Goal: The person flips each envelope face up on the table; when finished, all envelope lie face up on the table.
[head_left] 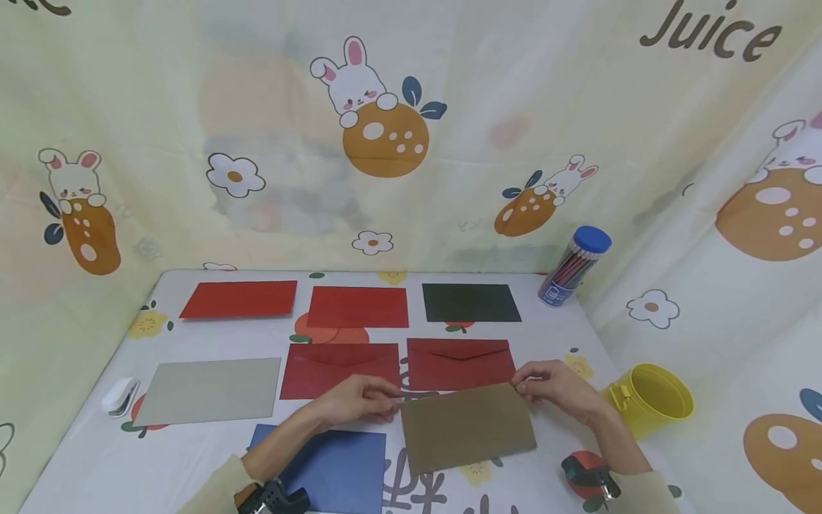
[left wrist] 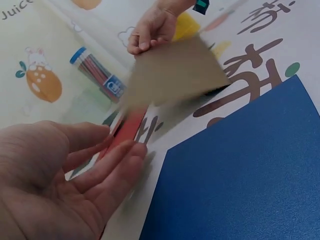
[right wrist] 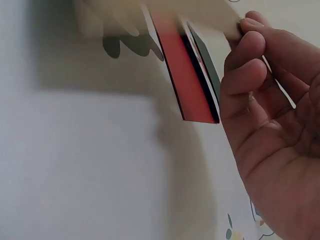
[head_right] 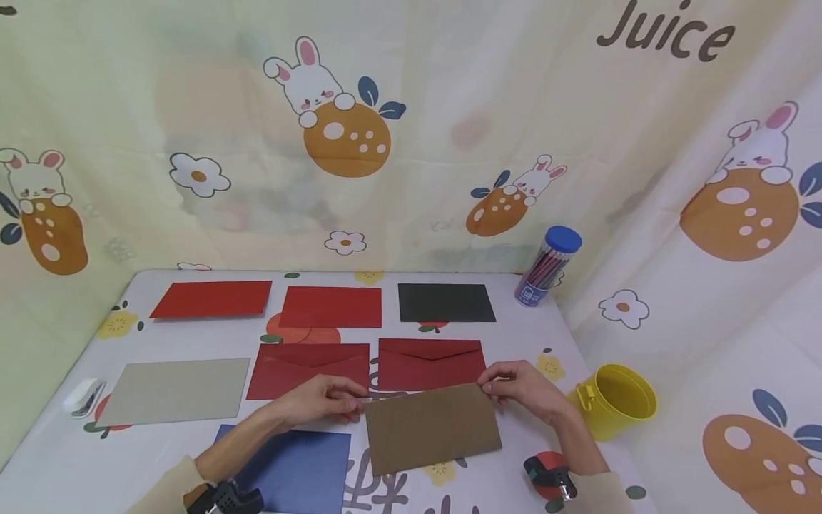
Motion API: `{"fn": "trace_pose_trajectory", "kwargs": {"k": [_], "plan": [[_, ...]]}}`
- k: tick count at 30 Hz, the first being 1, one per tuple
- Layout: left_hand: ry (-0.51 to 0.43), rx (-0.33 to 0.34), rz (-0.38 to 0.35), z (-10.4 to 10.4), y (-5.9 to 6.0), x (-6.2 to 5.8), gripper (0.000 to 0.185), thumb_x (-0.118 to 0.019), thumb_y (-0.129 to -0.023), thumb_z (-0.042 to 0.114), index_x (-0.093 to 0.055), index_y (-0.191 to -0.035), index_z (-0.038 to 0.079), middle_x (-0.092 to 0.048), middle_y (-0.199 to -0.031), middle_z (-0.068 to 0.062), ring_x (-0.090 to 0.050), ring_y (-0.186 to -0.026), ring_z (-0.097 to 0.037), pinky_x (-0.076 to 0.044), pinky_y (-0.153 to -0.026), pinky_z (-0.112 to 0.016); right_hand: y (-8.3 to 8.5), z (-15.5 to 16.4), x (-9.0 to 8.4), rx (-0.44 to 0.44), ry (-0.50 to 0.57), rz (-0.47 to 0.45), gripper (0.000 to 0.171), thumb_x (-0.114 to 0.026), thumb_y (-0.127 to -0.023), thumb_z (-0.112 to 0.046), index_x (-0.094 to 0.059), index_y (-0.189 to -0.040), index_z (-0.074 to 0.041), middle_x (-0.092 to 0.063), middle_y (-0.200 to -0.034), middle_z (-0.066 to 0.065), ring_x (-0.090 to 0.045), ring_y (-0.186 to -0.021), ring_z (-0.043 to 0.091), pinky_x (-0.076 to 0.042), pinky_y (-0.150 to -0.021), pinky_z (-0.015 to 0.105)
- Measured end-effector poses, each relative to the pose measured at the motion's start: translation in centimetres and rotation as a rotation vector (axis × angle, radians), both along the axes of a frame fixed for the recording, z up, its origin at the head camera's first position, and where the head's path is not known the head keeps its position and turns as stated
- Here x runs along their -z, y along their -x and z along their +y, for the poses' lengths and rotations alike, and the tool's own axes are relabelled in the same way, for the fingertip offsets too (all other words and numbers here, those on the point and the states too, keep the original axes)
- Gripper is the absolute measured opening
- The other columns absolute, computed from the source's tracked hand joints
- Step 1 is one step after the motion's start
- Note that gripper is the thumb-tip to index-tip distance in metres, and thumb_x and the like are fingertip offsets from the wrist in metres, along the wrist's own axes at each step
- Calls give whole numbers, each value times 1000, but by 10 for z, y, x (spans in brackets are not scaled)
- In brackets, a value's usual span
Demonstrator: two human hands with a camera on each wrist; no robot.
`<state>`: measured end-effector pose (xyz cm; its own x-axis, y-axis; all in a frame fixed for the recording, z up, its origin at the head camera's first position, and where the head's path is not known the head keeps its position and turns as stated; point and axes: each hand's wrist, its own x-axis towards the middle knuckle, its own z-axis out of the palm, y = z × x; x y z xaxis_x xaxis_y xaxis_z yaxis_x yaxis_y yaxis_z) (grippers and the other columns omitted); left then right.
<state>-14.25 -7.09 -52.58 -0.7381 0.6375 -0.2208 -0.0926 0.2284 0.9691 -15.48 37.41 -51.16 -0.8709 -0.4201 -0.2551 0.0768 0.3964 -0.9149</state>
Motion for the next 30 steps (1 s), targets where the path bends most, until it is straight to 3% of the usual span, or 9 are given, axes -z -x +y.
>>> {"fn": "trace_pose_trajectory", "kwargs": {"k": [10, 21, 30], "plan": [[-85, 9, 19, 7, 0, -7, 27, -71, -95, 12, -71, -121, 8, -77, -100, -11, -75, -92, -34, -61, -82, -38, 2, -4, 0, 40, -8, 26, 22, -68, -96, -17, -71, -111, -1, -70, -104, 13, -65, -84, 16, -58, -75, 30], [-87, -39, 85, 12, 3, -4, 25, -72, -94, 15, -70, -117, 6, -76, -94, -9, -75, -84, -26, -62, -76, -36, -1, -7, 5, 72, 66, -3, 27, -69, -95, -15, -66, -114, 4, -70, -103, 10, -66, -91, 14, -60, -81, 31], [-67, -92, 84, 11, 5, -2, 26, -73, -93, 14, -69, -117, 5, -75, -95, -12, -75, -83, -26, -62, -76, -35, 0, -5, 10, -21, 1, -16, 22, -67, -97, -16, -69, -113, -1, -69, -98, 17, -65, -79, 23, -59, -73, 36]]}}
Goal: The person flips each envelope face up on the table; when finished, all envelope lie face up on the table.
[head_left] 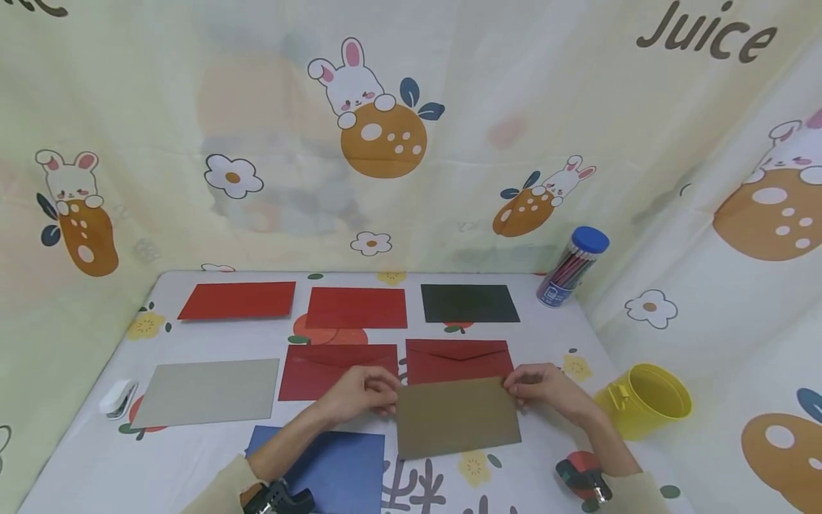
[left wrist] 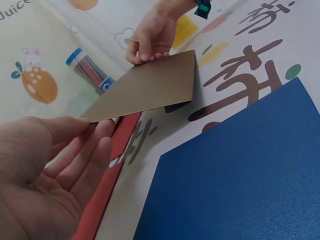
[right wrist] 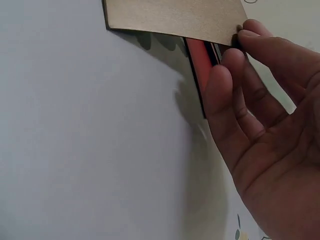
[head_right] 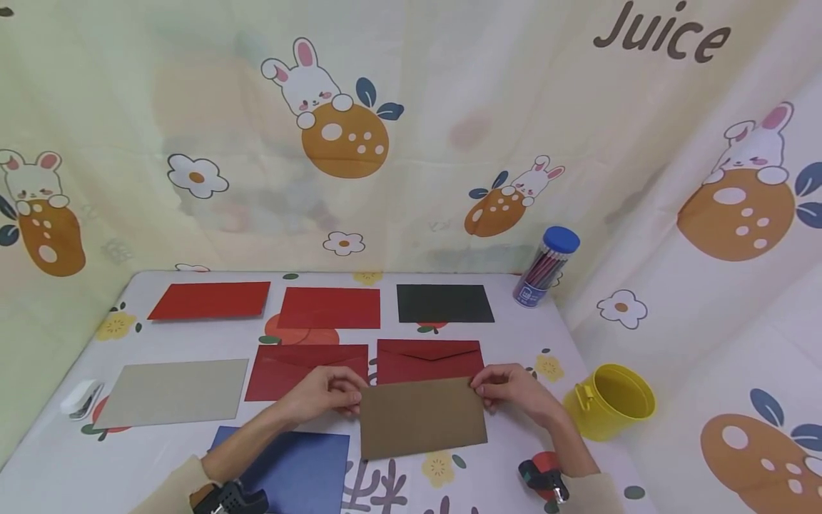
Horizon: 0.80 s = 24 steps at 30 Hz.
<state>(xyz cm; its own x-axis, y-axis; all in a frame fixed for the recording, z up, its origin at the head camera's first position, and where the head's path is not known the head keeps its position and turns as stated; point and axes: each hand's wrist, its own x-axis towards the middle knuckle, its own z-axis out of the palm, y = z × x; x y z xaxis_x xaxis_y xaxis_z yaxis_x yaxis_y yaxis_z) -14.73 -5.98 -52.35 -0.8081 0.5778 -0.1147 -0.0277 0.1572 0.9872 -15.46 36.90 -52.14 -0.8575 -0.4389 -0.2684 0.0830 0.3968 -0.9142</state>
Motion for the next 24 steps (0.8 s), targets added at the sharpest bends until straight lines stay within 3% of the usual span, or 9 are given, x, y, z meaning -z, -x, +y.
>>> {"fn": "trace_pose_trajectory", "kwargs": {"k": [6, 10, 13, 17, 21, 24], "plan": [[14, -33, 35, -3, 3, 1, 33, -74, -93, 19, -67, -123, 7, -75, -94, -6, -75, -82, -24, -61, -76, -30, 2, -1, -4, 48, -45, 72, 24, -69, -95, -20, -72, -114, -5, -73, -107, 11, -68, -85, 22, -59, -76, 35], [19, -49, 60, -5, 5, 3, 35, -74, -92, 20, -68, -124, 8, -75, -94, -4, -75, -83, -24, -60, -79, -28, 3, 1, -8, 69, -20, 59, 27, -66, -98, -20, -71, -120, -5, -72, -103, 5, -64, -84, 19, -57, -73, 33], [-10, -60, 35, -6, 7, 3, 37, -75, -92, 19, -68, -126, 8, -76, -97, -5, -75, -87, -24, -60, -81, -30, 4, 2, -9, 62, 22, 41, 31, -62, -100, -19, -69, -125, -3, -71, -101, 3, -62, -84, 16, -56, -73, 32], [-70, -75, -26, -7, 11, 1, 39, -75, -92, 16, -67, -128, 5, -75, -103, -10, -75, -92, -26, -60, -83, -34, 8, 3, -8, 69, 64, 29, 35, -64, -98, -17, -66, -129, -2, -71, -114, 1, -62, -89, 14, -56, -76, 32], [-105, -90, -75, -7, 14, 3, 38, -75, -92, 14, -67, -127, 4, -75, -104, -12, -75, -94, -27, -60, -83, -35, 12, 3, -6, 102, 59, 33, 36, -64, -98, -16, -66, -131, -5, -68, -125, 3, -61, -91, 14, -54, -75, 29], [-93, -94, -76, -8, 15, 4, 38, -75, -91, 17, -68, -127, 5, -76, -105, -11, -75, -94, -25, -60, -84, -34, 14, 1, -7, 115, 42, 46, 36, -62, -99, -17, -66, -133, -7, -66, -132, 3, -62, -101, 10, -53, -82, 26]]}}
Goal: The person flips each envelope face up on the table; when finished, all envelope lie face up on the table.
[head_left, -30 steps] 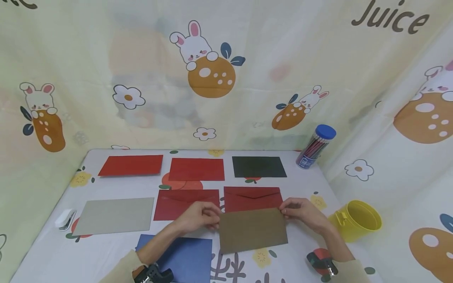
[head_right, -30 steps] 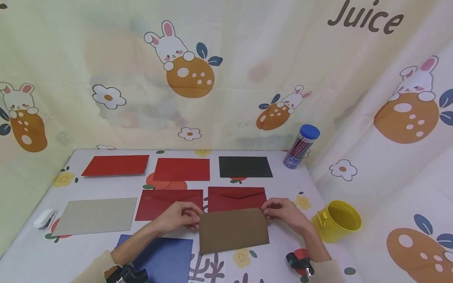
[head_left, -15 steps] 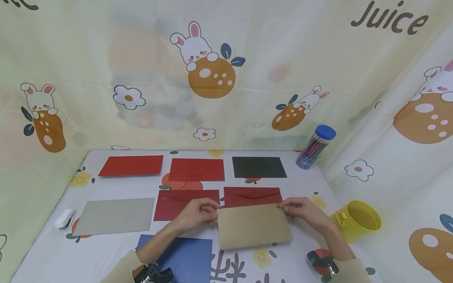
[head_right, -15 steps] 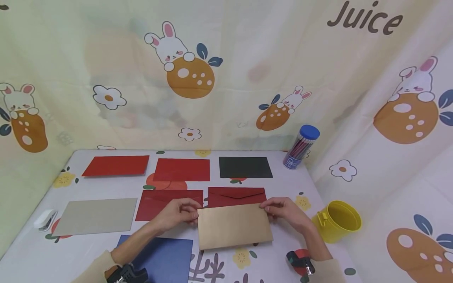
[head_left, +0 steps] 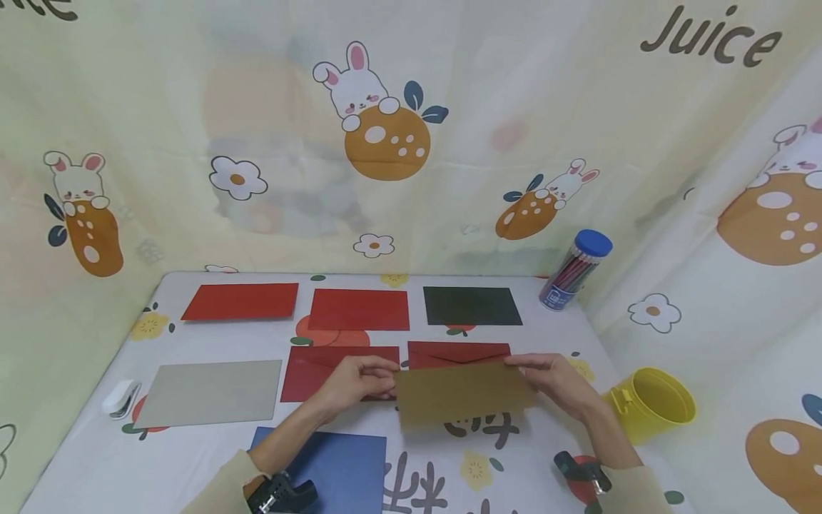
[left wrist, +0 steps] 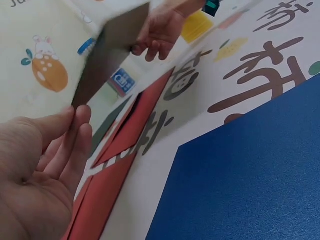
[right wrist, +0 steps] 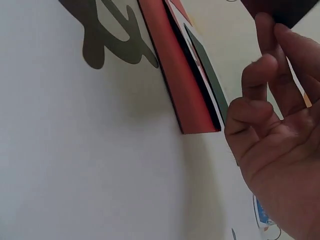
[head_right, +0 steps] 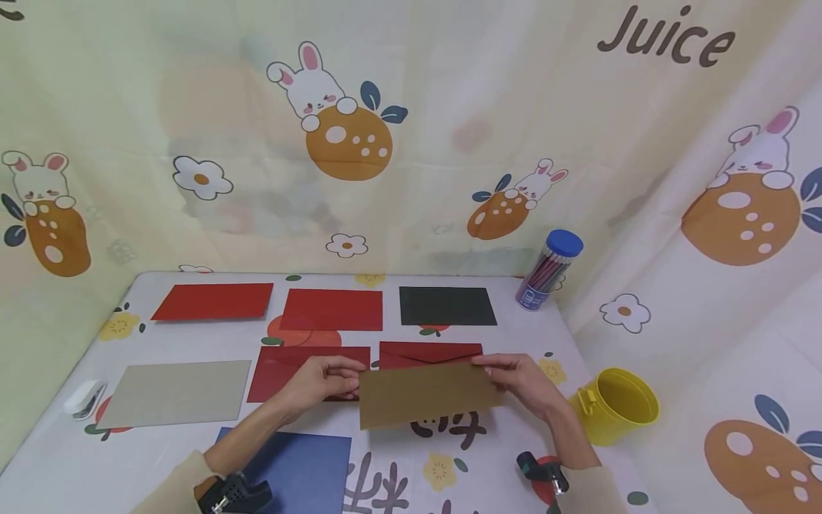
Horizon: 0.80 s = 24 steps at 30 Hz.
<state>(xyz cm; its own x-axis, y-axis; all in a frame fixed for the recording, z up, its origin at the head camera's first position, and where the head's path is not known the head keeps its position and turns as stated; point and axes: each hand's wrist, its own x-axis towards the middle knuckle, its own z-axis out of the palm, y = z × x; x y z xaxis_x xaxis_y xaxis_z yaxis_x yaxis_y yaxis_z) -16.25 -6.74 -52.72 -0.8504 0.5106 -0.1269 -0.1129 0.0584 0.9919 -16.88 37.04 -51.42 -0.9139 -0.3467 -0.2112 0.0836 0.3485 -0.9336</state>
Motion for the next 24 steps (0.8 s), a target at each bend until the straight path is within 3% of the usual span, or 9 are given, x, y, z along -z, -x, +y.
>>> {"fn": "trace_pose_trajectory", "kwargs": {"k": [2, 5, 8, 15, 19, 21, 24], "plan": [[17, -4, 16, 0, 0, 0, 38, -75, -92, 20, -69, -126, 5, -76, -105, -10, -75, -93, -24, -59, -84, -33, 0, -1, -2, -1, -1, 13, 35, -60, -100, -16, -65, -133, -5, -67, -130, 3, -62, -103, 11, -52, -83, 26], [60, -32, 42, -1, -2, -2, 36, -75, -92, 26, -72, -122, 6, -76, -104, -9, -76, -89, -24, -60, -84, -31, 0, -3, -4, 4, 18, 20, 32, -61, -100, -17, -68, -126, -1, -72, -107, 5, -61, -89, 16, -52, -76, 28], [109, -71, 66, -2, -3, -2, 35, -76, -91, 31, -75, -118, 10, -76, -103, -7, -75, -85, -24, -60, -83, -31, 0, -5, -6, 6, 26, 35, 28, -63, -100, -19, -72, -116, 3, -65, -90, 7, -54, -77, 23, -48, -66, 28], [113, -85, 109, -2, -2, -1, 37, -76, -91, 30, -70, -125, 15, -73, -111, -6, -73, -96, -22, -59, -87, -34, -2, -7, -6, -2, -22, 34, 24, -66, -98, -21, -73, -106, 0, -63, -92, 19, -57, -82, 34, -52, -68, 29], [86, -67, 122, -1, -2, -3, 47, -76, -91, 22, -60, -136, 17, -70, -114, -7, -72, -100, -21, -59, -86, -34, -2, -6, -4, 14, -95, -5, 36, -67, -97, -27, -67, -127, -7, -70, -106, 15, -64, -90, 27, -54, -76, 34], [75, -58, 120, 0, -1, -3, 55, -76, -91, 19, -54, -142, 18, -69, -114, -7, -72, -99, -22, -59, -85, -33, -2, -6, -3, 2, -92, -29, 50, -67, -97, -26, -55, -143, -12, -71, -113, 10, -65, -96, 23, -54, -80, 36], [63, -49, 125, 1, 0, -2, 67, -76, -91, 15, -44, -149, 19, -69, -113, -9, -73, -95, -22, -60, -84, -32, -3, -5, -2, -49, -22, -52, 68, -66, -98, -19, -33, -157, -18, -71, -106, 11, -64, -89, 19, -52, -75, 32]]}}
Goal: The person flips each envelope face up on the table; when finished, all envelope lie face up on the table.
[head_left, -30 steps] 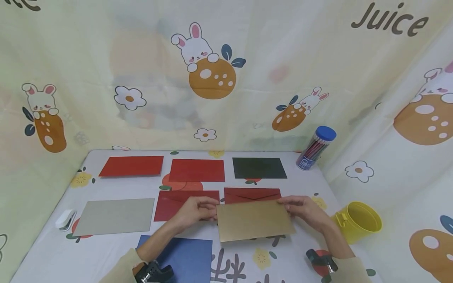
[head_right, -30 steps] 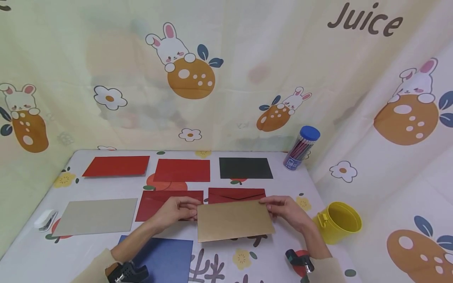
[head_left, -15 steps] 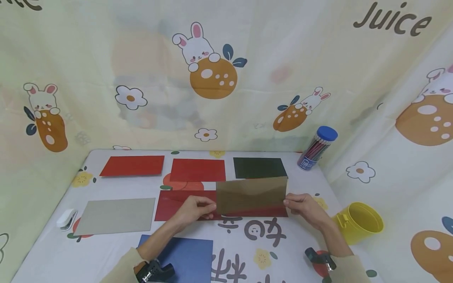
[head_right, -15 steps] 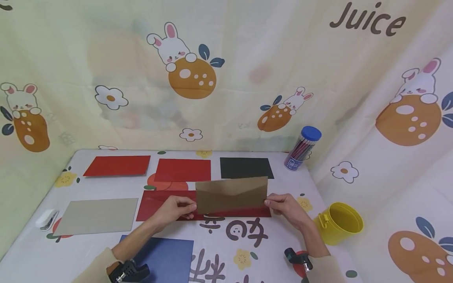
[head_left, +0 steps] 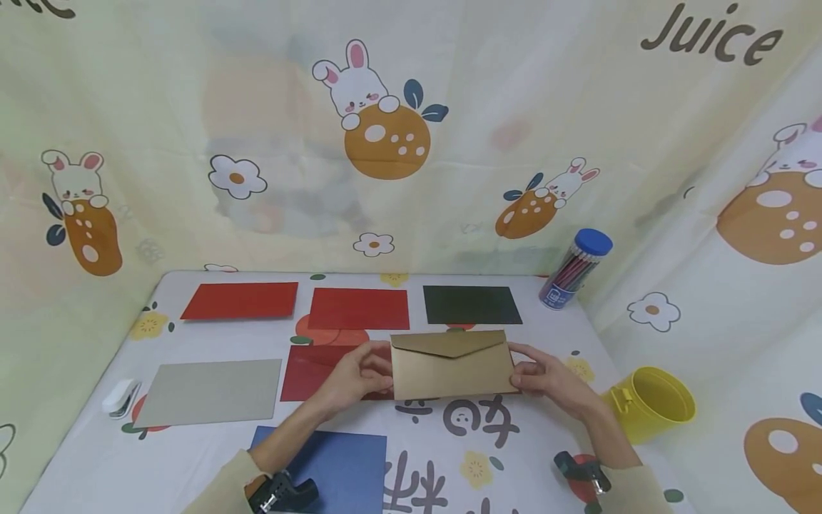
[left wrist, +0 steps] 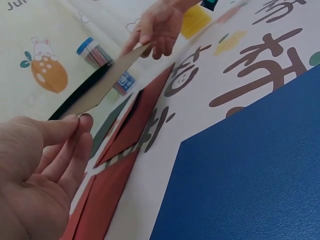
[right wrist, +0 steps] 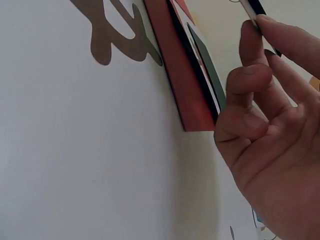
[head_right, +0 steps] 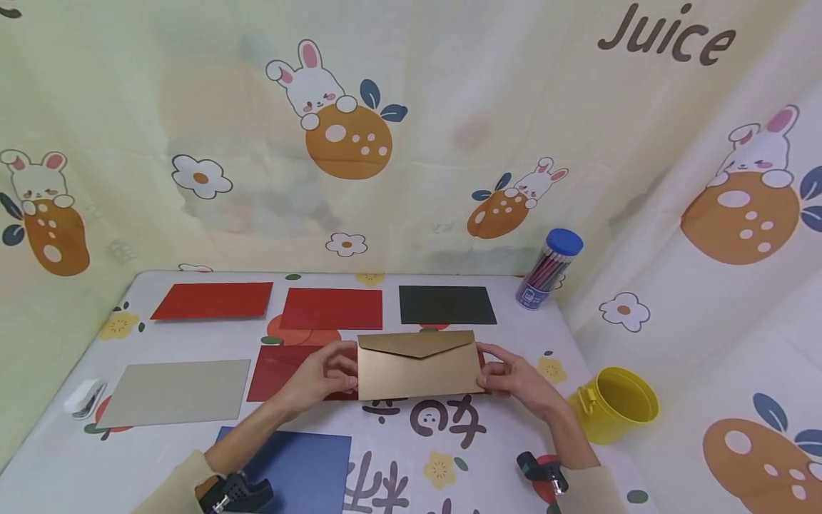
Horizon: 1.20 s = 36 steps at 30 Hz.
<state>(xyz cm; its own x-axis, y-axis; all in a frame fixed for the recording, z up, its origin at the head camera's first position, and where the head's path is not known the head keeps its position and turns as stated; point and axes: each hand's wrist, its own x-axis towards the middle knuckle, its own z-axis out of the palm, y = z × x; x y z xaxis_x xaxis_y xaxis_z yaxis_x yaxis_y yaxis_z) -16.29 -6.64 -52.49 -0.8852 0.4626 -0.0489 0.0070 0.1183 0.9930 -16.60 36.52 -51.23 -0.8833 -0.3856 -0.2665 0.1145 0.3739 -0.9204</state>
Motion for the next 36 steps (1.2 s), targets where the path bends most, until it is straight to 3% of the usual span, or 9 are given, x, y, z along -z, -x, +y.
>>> {"fn": "trace_pose_trajectory", "kwargs": {"k": [4, 9, 12, 16, 20, 27, 31, 36], "plan": [[-3, 7, 10, 0, 1, 0, 77, -77, -90, 13, -36, -154, 19, -69, -111, -10, -74, -91, -23, -60, -83, -32, -1, 0, 2, -80, 89, -4, 79, -63, -99, -11, -17, -162, -26, -66, -90, 9, -52, -71, 25, -45, -63, 31], [-5, 20, 9, -1, 1, 2, 82, -78, -89, 12, -32, -157, 18, -70, -109, -10, -74, -90, -23, -60, -82, -32, -2, 0, 5, -100, 99, -11, 82, -62, -99, -11, -14, -162, -35, -58, -79, 8, -36, -70, 43, -42, -60, 37], [-3, 28, 9, -2, 1, 3, 82, -78, -89, 12, -32, -157, 17, -70, -109, -11, -74, -91, -23, -60, -81, -30, -2, 0, 5, -96, 91, -18, 82, -62, -99, -11, -14, -161, -35, -58, -80, 14, -39, -71, 42, -43, -62, 36], [-5, 35, -1, -2, -1, 3, 78, -78, -89, 12, -36, -154, 16, -72, -107, -10, -74, -91, -24, -60, -81, -29, -3, 0, 4, -38, 30, -5, 72, -61, -101, -18, -23, -159, -35, -64, -87, 15, -52, -72, 26, -46, -65, 32], [7, 38, -12, -3, -2, 2, 68, -75, -91, 16, -42, -150, 13, -75, -102, -9, -75, -89, -24, -60, -81, -31, -4, 0, 3, 47, -27, 8, 55, -58, -103, -27, -37, -154, -31, -65, -93, 12, -55, -69, 18, -47, -62, 30], [6, 39, -59, -1, -4, 4, 38, -68, -97, 18, -60, -133, 6, -77, -94, -11, -76, -86, -27, -61, -78, -34, -3, -1, 4, 98, -55, 23, 41, -58, -102, -36, -57, -136, -12, -60, -82, 17, -53, -60, 22, -46, -52, 29], [27, 51, -42, 2, -6, 8, 26, -68, -97, 18, -69, -119, 4, -77, -92, -9, -76, -85, -26, -61, -76, -33, -3, -1, 8, 91, -53, 3, 34, -60, -102, -33, -63, -122, -6, -62, -85, 13, -55, -62, 18, -49, -54, 28], [102, 65, 1, 4, -8, 11, 22, -72, -95, 21, -75, -111, 5, -77, -87, -5, -75, -77, -21, -60, -72, -27, -4, 0, 11, 5, -30, -47, 27, -61, -101, -23, -63, -114, 1, -63, -87, 11, -60, -64, 17, -49, -54, 27]]}}
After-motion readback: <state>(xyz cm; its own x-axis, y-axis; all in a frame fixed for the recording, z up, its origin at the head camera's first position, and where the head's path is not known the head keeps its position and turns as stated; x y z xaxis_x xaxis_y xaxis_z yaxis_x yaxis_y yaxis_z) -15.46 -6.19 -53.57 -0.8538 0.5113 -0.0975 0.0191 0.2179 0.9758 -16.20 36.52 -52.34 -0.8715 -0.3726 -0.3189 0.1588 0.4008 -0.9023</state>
